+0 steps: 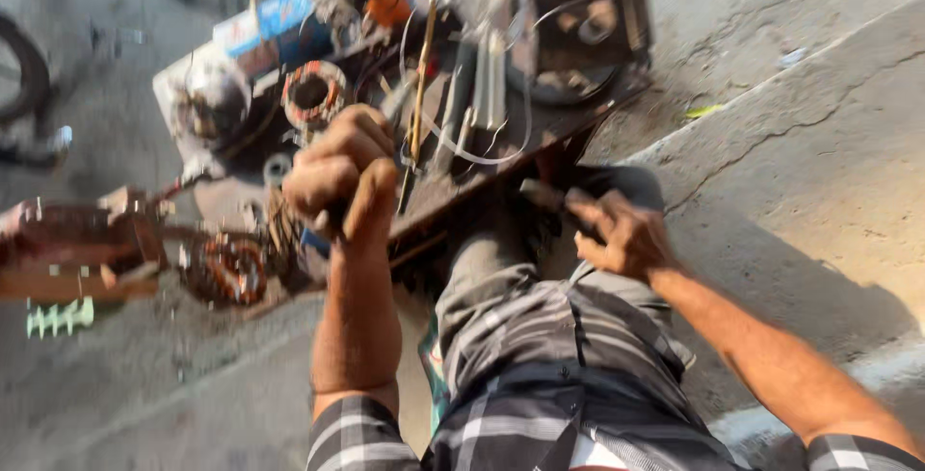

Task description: The person winds a white insulated wire around a cylindrical metal core using both hands, then uses pliers to cut the wire and continues winding. The person also handles a small wooden piece and adjusts the wire on the core.

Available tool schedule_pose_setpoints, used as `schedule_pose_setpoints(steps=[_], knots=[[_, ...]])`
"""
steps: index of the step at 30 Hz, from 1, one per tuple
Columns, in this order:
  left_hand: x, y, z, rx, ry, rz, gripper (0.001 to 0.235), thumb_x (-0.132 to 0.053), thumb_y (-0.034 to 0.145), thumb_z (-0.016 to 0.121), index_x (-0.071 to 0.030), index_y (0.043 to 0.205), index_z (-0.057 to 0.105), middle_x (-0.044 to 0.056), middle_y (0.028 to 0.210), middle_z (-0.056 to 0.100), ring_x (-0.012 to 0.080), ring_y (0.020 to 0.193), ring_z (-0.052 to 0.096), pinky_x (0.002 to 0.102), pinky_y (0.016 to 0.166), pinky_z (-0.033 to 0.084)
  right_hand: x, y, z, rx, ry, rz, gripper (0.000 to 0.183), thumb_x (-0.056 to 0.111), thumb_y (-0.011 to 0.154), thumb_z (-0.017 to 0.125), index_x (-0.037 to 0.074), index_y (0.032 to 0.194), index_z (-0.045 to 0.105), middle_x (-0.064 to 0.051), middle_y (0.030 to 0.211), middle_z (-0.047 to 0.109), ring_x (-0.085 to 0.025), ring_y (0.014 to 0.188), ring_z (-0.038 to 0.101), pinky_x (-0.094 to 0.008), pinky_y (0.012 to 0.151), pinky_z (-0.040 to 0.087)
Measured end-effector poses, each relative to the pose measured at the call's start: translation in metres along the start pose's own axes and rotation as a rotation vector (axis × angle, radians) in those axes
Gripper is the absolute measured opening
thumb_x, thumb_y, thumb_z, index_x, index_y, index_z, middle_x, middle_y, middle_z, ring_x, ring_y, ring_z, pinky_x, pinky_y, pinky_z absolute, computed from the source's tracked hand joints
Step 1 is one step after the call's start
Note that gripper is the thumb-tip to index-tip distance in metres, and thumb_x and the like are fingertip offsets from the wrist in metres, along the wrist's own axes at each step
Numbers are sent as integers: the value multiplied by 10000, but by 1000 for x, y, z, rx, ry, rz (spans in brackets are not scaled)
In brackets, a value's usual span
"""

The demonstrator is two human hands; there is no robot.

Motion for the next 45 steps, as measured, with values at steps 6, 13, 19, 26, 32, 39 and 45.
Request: schedule_pose_setpoints(steps=[6, 13, 19, 26, 32, 39, 45], knots=[[84, -58, -25, 429, 597, -170, 242, -39, 698, 718, -48, 618, 490, 75, 678, 486, 257, 686, 506, 408, 640, 403, -98, 45, 70, 228, -100, 458, 765, 319, 755, 825, 169, 1434, 506, -170, 1026, 683, -348, 827, 693, -473, 703, 576], [200, -110, -27, 1107, 945, -176, 136, -120, 652, 736, -75, 612, 614, 89, 753, 602, 284, 835, 614, 440, 836, 509, -108, 112, 97, -4, -95, 361, 666, 296, 828, 814, 212, 1433, 548, -225, 1241, 615, -405, 973, 663, -503, 789, 572], [239, -87, -64, 1015, 1197, -157, 370, -178, 482, 798, -148, 850, 815, 119, 871, 665, 373, 1001, 620, 654, 959, 441, -91, 100, 59, -189, -362, 228, 383, 341, 789, 825, 160, 1115, 735, -50, 1024, 695, -245, 912, 712, -481, 764, 558], [175, -20, -92, 206, 911, -325, 207, 3, 888, 659, -130, 1021, 745, 71, 1021, 728, 241, 951, 687, 407, 855, 588, -99, 45, -42, -401, 91, 447, 227, 326, 1059, 736, 101, 1074, 756, -47, 912, 736, -106, 729, 699, -257, 578, 550], [117, -21, 37, 106, 619, -150, 395, -77, 927, 746, -57, 1308, 645, 133, 1224, 651, 214, 1155, 660, 319, 881, 607, -29, 112, -93, -581, -49, 139, 282, 261, 1034, 805, 31, 1169, 711, -73, 922, 677, -152, 753, 665, -277, 557, 529], [145, -10, 80, 253, 285, -651, 693, -150, 914, 790, -48, 1516, 461, 72, 1022, 673, 151, 952, 659, 298, 803, 589, 23, 165, -117, -546, -351, -73, 210, 84, 891, 794, 77, 1100, 775, -79, 1054, 710, -253, 956, 636, -383, 791, 559], [132, -34, 81, 281, 517, -415, 480, -86, 959, 710, -49, 1414, 562, 69, 856, 683, 197, 754, 654, 349, 698, 551, 27, 175, -112, -562, -237, -68, 78, 96, 979, 818, 55, 979, 752, -59, 985, 753, -215, 838, 662, -367, 740, 539]])
Point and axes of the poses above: each hand's wrist, its own y-axis towards the middle knuckle, its own z-axis out of the palm, x = y × z, the point moved 5 cm from there along y, towards the middle knuckle
